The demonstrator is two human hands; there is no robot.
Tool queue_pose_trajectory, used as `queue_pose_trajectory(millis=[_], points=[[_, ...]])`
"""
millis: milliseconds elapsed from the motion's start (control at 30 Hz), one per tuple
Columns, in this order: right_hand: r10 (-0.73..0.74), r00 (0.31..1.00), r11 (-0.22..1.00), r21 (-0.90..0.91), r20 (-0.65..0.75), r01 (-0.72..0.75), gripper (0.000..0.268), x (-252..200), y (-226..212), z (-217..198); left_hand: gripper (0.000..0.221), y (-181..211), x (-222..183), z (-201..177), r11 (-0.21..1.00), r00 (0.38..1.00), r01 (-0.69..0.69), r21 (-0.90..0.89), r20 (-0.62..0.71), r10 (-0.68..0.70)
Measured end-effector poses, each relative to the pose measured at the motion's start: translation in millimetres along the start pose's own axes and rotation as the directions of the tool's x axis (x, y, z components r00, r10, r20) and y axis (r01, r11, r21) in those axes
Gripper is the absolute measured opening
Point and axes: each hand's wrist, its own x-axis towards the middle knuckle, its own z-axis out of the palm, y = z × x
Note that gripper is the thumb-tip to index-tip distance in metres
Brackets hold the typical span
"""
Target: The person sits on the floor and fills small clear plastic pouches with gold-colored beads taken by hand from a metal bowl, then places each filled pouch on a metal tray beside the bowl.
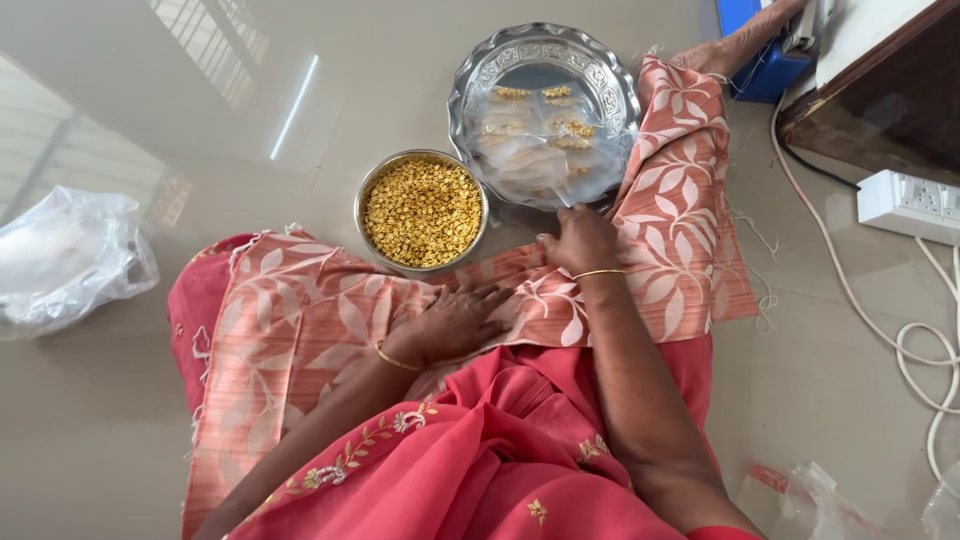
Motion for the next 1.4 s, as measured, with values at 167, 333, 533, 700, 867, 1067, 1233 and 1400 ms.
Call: queue_pose_trajectory(millis=[167,333,533,700,867,1067,1233,1400], points=[[0.130,0.987,0.964,-0.245,0.100,-0.102,0.044,-0.3,-34.4,3.2,0.057,6.4,4.2,-22.7,0.996,0.983,0.075,-0.038,0.173,-0.067],[0.103,0.994,0.961,-0.263,0.039,-0.089,0.022,15.5,-3.9,55.4,0.053,5.0,4.0,-33.1,0.994,0.994,-0.003,-0.113,0.109,0.016],[-0.042,0.990,0.995,-0.098,-0.133,0.029,0.011,14.3,6.1,59.3,0.036,-27.9,9.1,-17.0,0.988,0.995,-0.062,-0.138,0.063,0.071],[-0.109,0.957,0.987,-0.146,-0.268,0.072,0.008,0.1,8.5,51.3,0.017,-55.5,16.0,-14.2,0.966,0.970,-0.021,-0.256,-0.241,-0.043],[-0.125,0.942,0.965,0.184,-0.311,0.189,0.011,-23.9,-18.8,-2.4,0.017,-54.8,20.9,-28.1,0.850,0.847,-0.085,-0.520,-0.487,-0.213],[0.173,0.981,0.327,0.945,-0.092,0.031,0.012,-25.2,16.2,-1.4,0.040,-55.1,25.8,-47.2,0.674,0.841,0.026,-0.738,-0.348,-0.414],[0.114,0.986,-0.091,0.990,0.122,-0.112,0.010,-28.8,-1.6,-5.4,0.063,-51.0,24.7,-47.7,0.603,0.906,-0.023,-0.798,-0.271,-0.324],[-0.119,0.987,-0.179,0.976,0.108,-0.128,0.011,-31.8,-18.6,-7.5,0.030,-80.8,32.9,-11.9,0.500,0.934,-0.046,-0.865,-0.215,-0.286]])
